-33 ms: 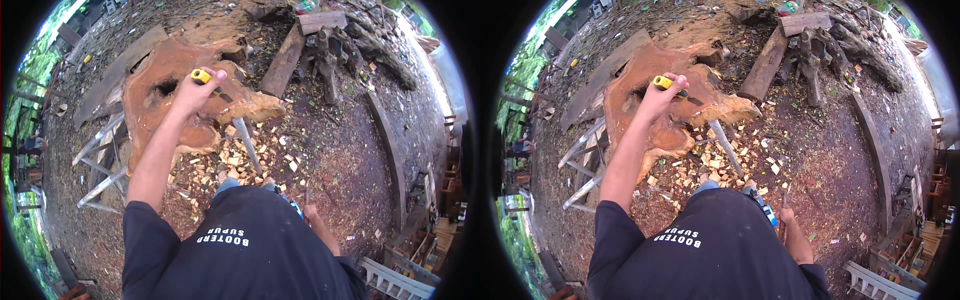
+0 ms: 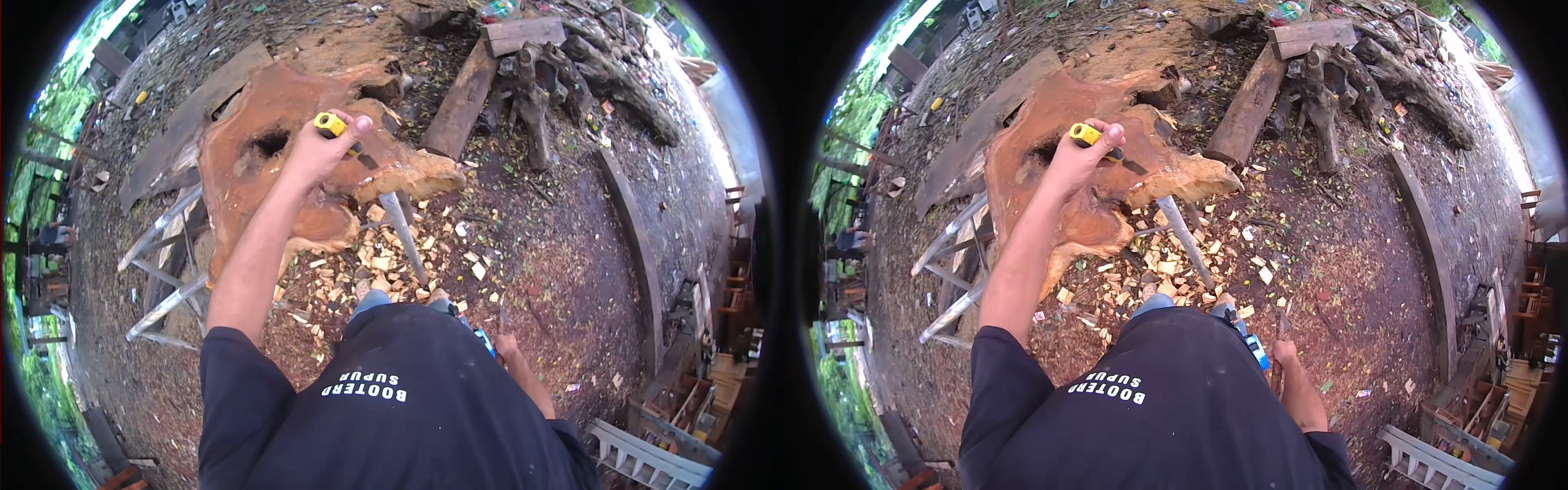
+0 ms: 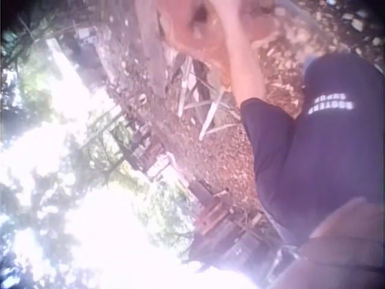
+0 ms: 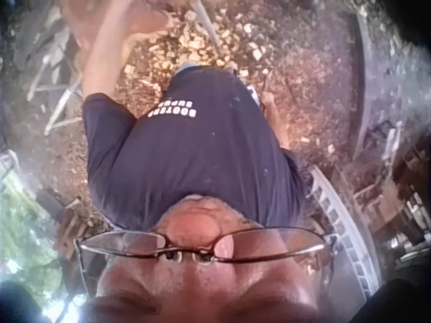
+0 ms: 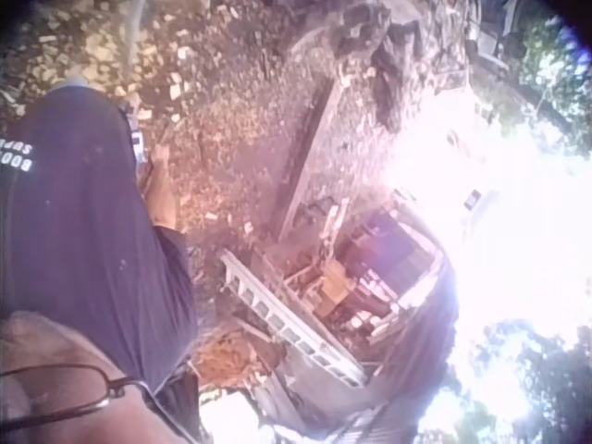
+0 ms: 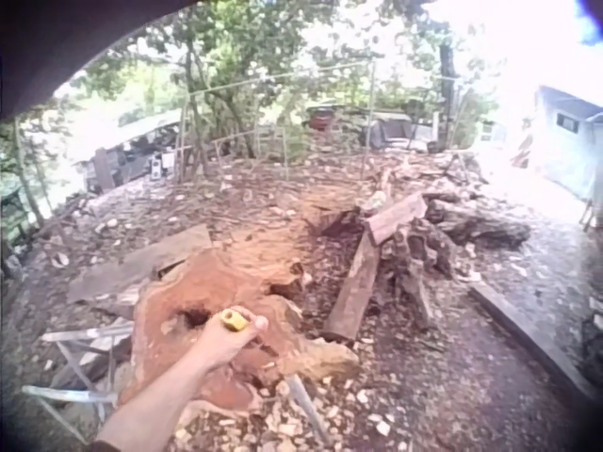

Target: The person carves a large wooden slab by striking a chisel with a hammer to remove wood chips, occasionally brushing away debris by hand.

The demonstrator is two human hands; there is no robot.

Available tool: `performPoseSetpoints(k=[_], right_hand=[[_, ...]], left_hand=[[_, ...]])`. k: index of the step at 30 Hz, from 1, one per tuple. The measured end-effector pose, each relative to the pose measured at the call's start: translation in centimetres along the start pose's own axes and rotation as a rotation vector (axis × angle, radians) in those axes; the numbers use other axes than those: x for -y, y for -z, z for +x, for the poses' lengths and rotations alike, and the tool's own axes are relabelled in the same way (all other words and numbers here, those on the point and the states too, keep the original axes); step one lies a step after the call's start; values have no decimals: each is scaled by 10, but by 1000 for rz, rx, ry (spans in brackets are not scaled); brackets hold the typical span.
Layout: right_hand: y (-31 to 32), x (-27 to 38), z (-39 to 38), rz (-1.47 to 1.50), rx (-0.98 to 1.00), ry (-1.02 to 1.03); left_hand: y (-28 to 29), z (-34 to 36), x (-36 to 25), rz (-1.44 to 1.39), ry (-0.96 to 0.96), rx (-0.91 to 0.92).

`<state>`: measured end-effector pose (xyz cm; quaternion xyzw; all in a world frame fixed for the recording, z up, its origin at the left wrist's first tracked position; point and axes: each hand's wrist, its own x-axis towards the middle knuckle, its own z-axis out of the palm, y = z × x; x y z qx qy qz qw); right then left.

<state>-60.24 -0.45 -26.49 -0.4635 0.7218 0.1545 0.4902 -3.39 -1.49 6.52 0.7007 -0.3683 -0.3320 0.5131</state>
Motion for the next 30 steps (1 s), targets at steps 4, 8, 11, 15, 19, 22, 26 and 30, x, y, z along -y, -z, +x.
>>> performPoseSetpoints(k=[4, 8, 11, 15, 19, 22, 26, 30], right_hand=[[-3, 6, -23, 13, -69, 52], [-8, 3, -27, -15, -112, 3], [-12, -18, -7, -125, -107, 11], [-13, -18, -8, -104, -76, 28], [-12, -3, -20, -103, -167, 0], [-4, 19, -35, -9, -91, 2], [-7, -13, 12, 48, -46, 132], [-1, -6, 26, 35, -147, 284]], left_hand=[[-4, 13, 17, 46, -13, 3], [-5, 16, 15, 68, -7, -14], [-13, 24, 17, 123, -53, -49], [-15, 26, 20, 88, -27, -28], [-13, 24, 35, 148, -184, 121], [-1, 19, 37, 109, -199, 137], [-8, 21, 20, -147, -152, 179], [-17, 26, 8, -7, -244, 317]])
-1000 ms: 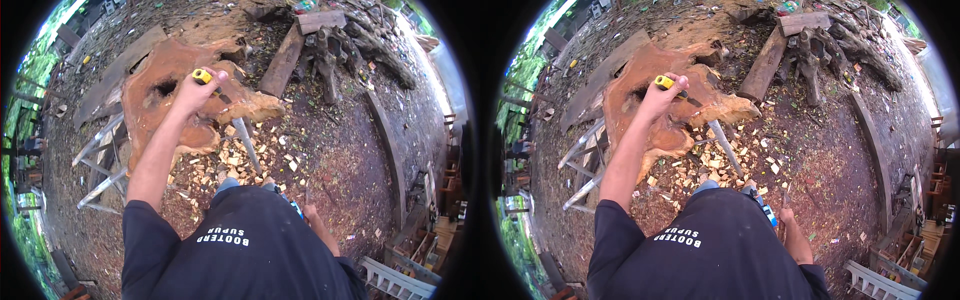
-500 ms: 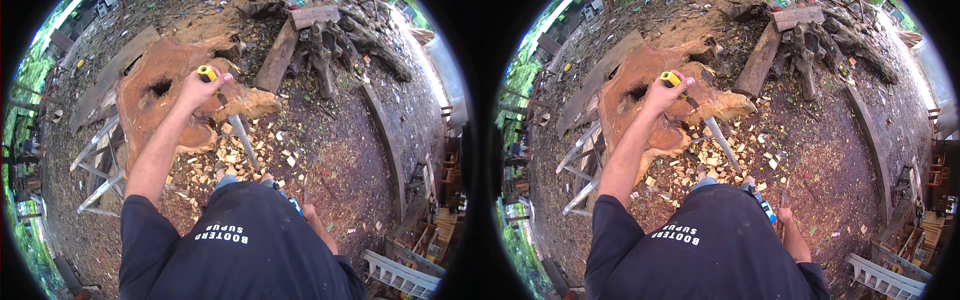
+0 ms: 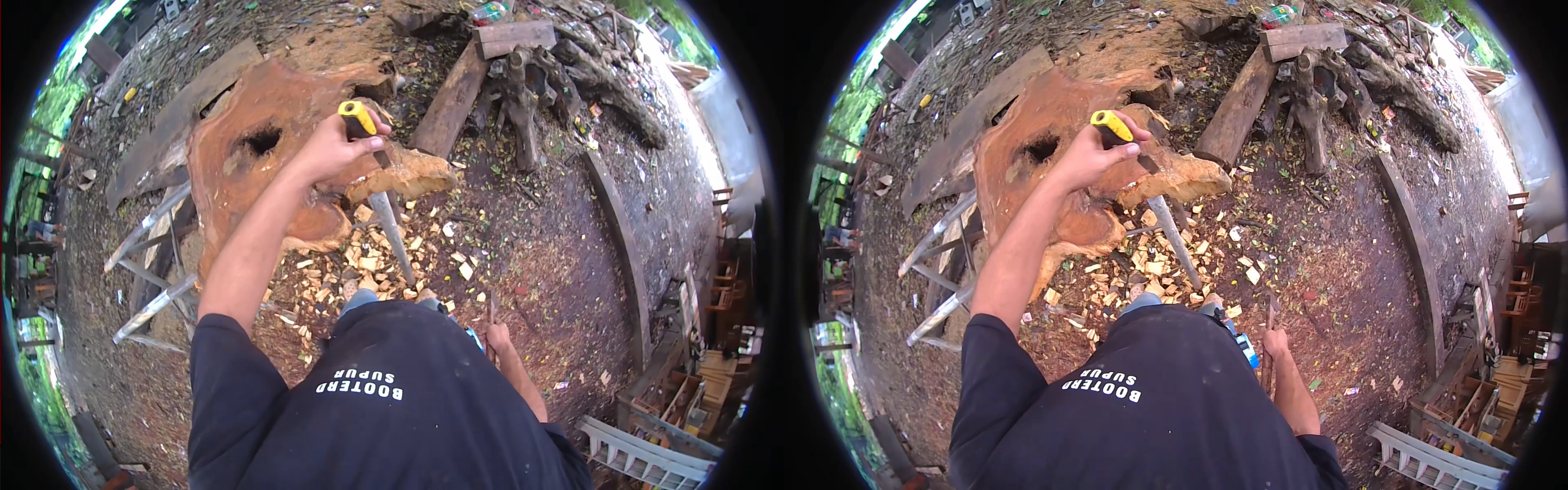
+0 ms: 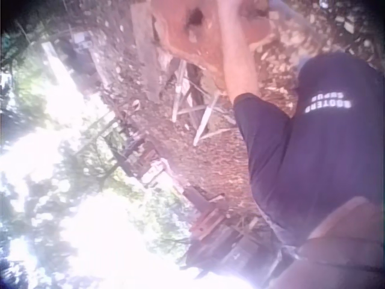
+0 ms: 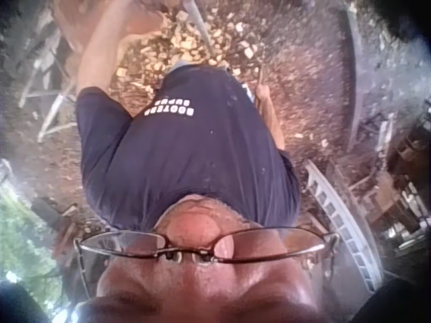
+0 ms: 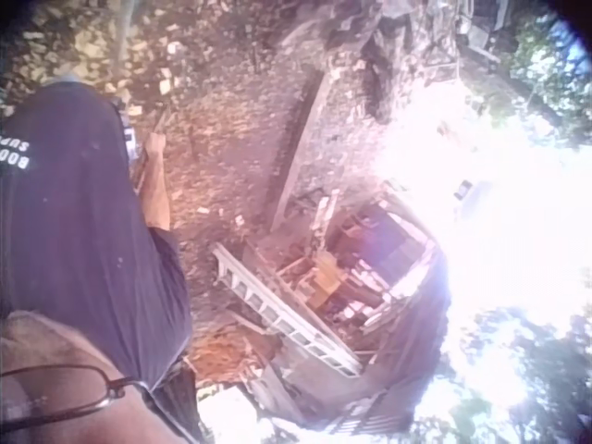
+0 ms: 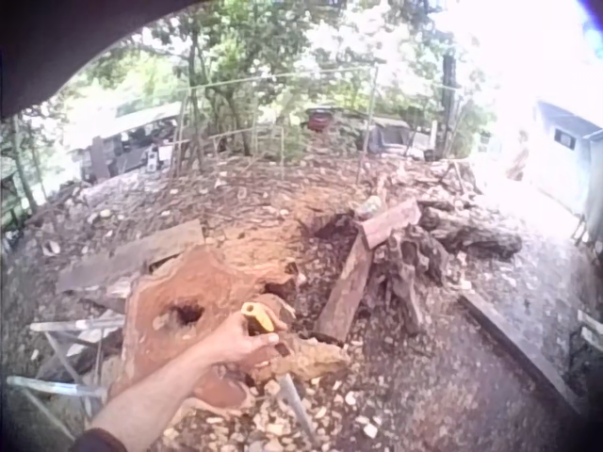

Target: The person carves a large wooden slab by striking a chisel with a hammer to remove wood chips, occasionally brushing away debris by hand.

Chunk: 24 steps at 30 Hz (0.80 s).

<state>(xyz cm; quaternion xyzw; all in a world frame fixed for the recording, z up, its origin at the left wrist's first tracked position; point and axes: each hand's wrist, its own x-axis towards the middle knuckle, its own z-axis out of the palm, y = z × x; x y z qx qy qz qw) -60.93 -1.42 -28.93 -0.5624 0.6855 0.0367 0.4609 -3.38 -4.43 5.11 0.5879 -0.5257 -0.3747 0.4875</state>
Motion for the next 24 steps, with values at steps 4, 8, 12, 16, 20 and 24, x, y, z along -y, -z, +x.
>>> performPoseSetpoints(k=[4, 8, 12, 16, 20, 24], right_hand=[[24, 94, -32, 158, 69, 110], [46, 160, -62, 116, 40, 143], [65, 205, -85, 51, -10, 256], [78, 239, -104, 115, -37, 347], [88, 268, -119, 133, -30, 407], [100, 285, -123, 147, -56, 529]], left_hand=[[0, 0, 7, 62, -14, 25], [-8, 8, 16, -30, 16, 35], [-13, 12, 16, -21, 15, 89], [-15, 13, 9, 4, -9, 118], [-11, 15, 11, 42, 13, 102], [-8, 18, 10, 38, 3, 135]])
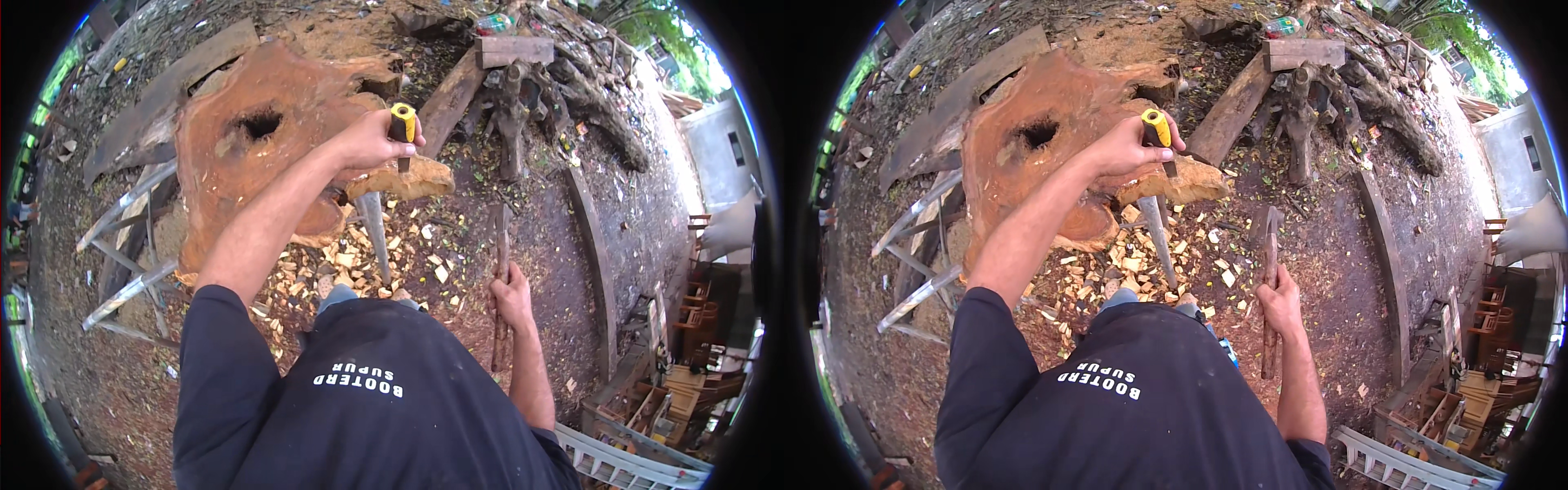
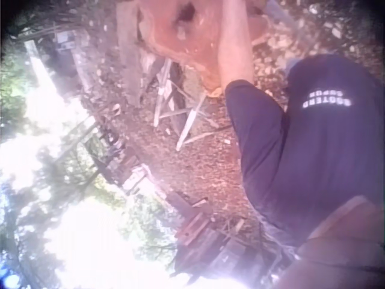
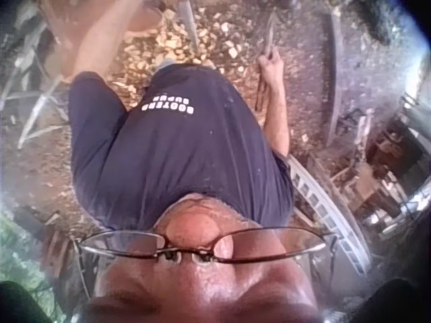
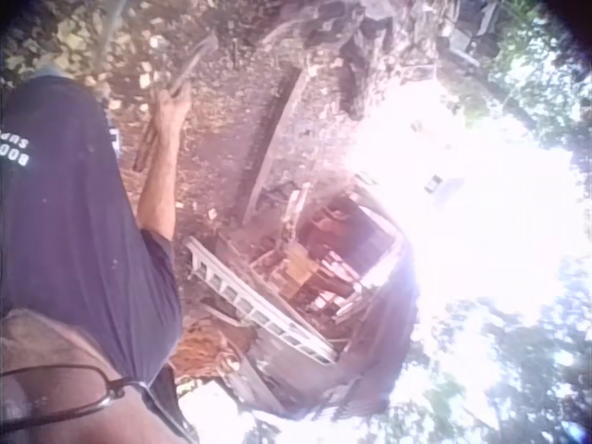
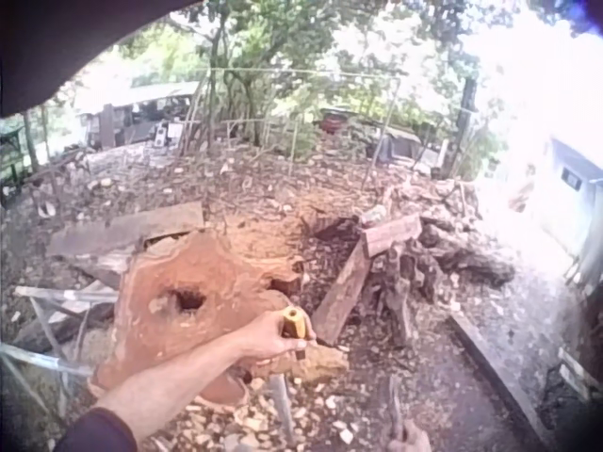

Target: The person carves a large wooden slab by striking a chisel with a hammer to remove wood chips, occasionally brushing away debris by hand.

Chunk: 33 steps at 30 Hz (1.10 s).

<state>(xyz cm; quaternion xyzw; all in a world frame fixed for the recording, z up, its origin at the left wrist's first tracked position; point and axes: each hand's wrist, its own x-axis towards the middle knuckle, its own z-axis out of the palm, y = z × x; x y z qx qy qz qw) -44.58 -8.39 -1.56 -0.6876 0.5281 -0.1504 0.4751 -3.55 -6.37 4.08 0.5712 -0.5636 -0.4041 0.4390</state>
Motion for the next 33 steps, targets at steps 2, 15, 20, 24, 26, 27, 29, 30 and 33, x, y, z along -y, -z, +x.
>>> performPoseSetpoints(k=[2, 15, 20, 24, 26, 27, 29, 30, 33], right_hand=[[1, 29, -3, 27, -5, 3], [4, 117, -5, -117, 37, 134], [-3, 128, -8, -75, 25, 93], [-5, 126, -7, -97, 29, 107], [-5, 129, -9, -100, 30, 97], [-6, 132, -10, -101, 30, 97], [-5, 139, -12, -90, 39, 99], [-4, 144, -12, -91, 38, 99], [4, 158, -7, -119, 23, 135]], left_hand=[[1, 0, 3, -3, -10, 12], [8, 1, 4, -28, -20, 79], [13, -2, -3, 12, -19, 120], [16, 3, 1, -6, -37, 148], [16, 3, 2, 10, -33, 162], [17, 3, 2, 15, -39, 169], [16, 3, 1, 18, -44, 177], [14, 3, 1, 15, -32, 166], [12, 5, 8, -9, -43, 143]])
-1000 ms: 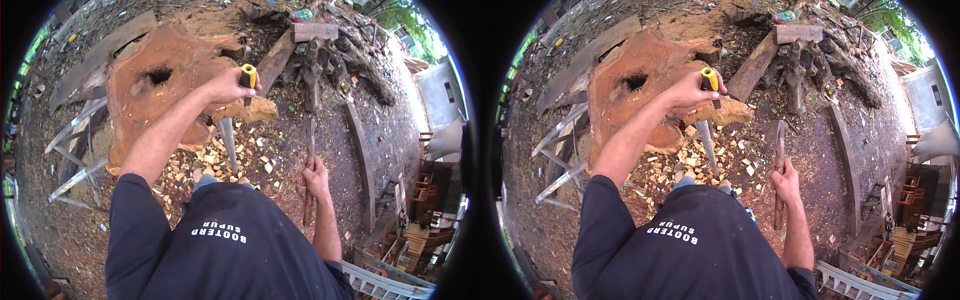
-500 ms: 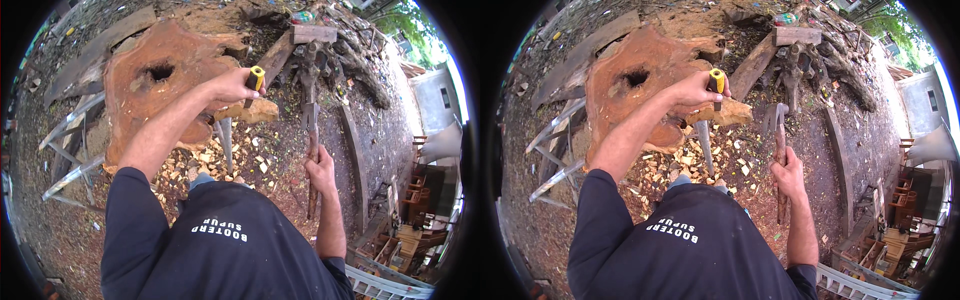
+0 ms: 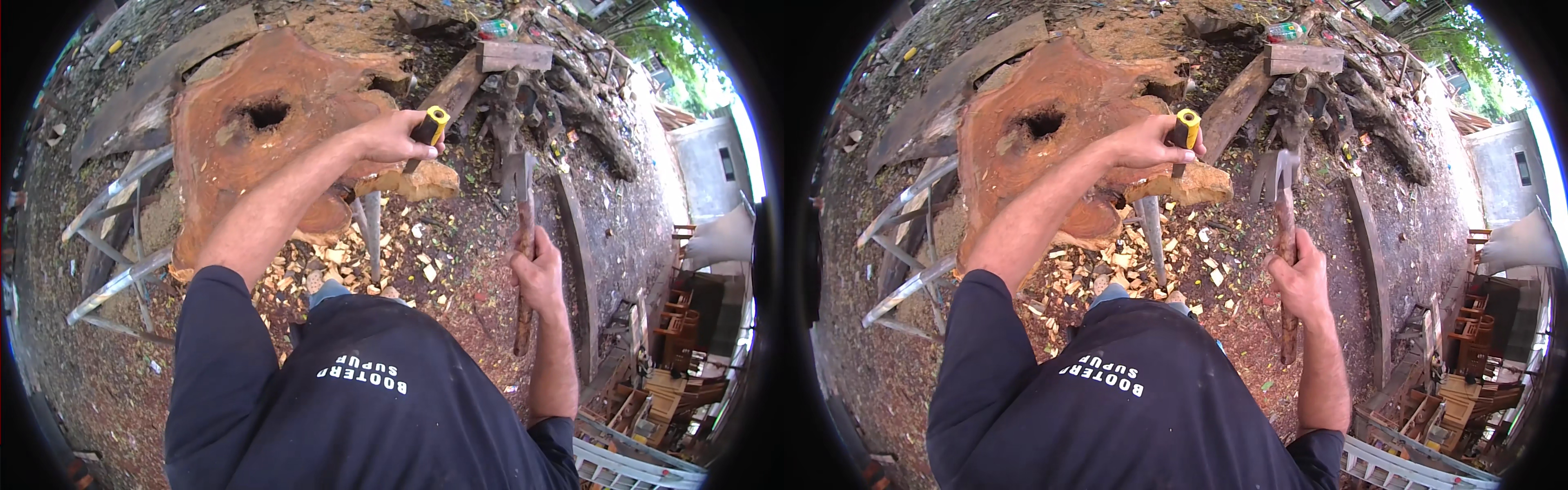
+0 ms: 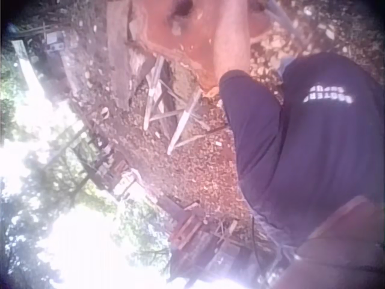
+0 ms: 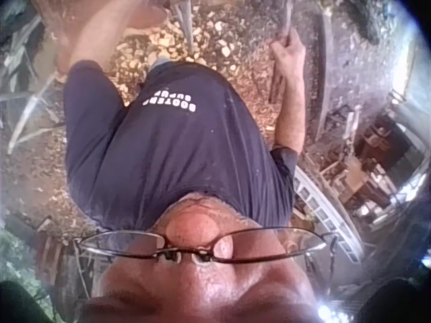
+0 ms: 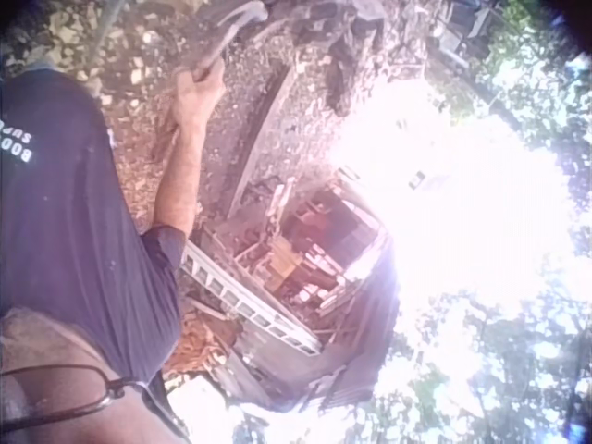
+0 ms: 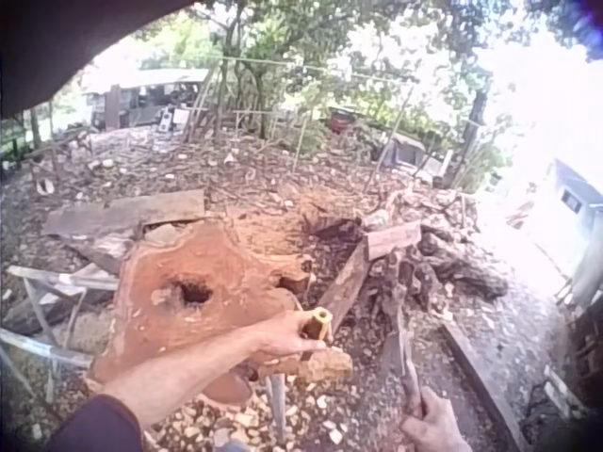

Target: The person carves a large wooden slab by striking a chisel with a hammer to remove wood chips, occasionally brushing away debris by hand.

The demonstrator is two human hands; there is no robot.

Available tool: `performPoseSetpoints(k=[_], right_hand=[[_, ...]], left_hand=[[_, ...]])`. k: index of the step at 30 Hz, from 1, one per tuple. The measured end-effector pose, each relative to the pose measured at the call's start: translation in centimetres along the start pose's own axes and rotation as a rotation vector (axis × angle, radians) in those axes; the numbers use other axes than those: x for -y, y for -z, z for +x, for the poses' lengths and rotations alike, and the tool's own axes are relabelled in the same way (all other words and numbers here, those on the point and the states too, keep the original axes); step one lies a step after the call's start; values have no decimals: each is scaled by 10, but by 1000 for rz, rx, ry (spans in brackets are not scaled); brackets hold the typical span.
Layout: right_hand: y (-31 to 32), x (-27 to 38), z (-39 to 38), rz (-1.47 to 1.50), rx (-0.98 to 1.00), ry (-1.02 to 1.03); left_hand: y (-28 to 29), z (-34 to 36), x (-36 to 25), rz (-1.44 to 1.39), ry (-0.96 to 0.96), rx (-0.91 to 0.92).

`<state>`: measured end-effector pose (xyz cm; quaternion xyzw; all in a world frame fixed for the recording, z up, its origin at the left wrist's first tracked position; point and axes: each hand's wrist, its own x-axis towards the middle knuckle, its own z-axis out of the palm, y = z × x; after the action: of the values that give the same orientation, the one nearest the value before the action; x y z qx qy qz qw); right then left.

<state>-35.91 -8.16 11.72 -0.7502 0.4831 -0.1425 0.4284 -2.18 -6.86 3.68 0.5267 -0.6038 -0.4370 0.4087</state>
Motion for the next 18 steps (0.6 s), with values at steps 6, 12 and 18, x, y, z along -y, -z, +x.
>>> performPoseSetpoints(k=[6, 12, 18], right_hand=[[29, 56, 21, -223, -89, 249], [15, 119, 39, -142, -232, 388], [-14, 108, 67, -835, 145, 145]], left_hand=[[-8, 5, 3, -37, -11, 14], [-6, 4, 6, -35, 20, 15], [-8, 15, 11, -102, -19, 41]])
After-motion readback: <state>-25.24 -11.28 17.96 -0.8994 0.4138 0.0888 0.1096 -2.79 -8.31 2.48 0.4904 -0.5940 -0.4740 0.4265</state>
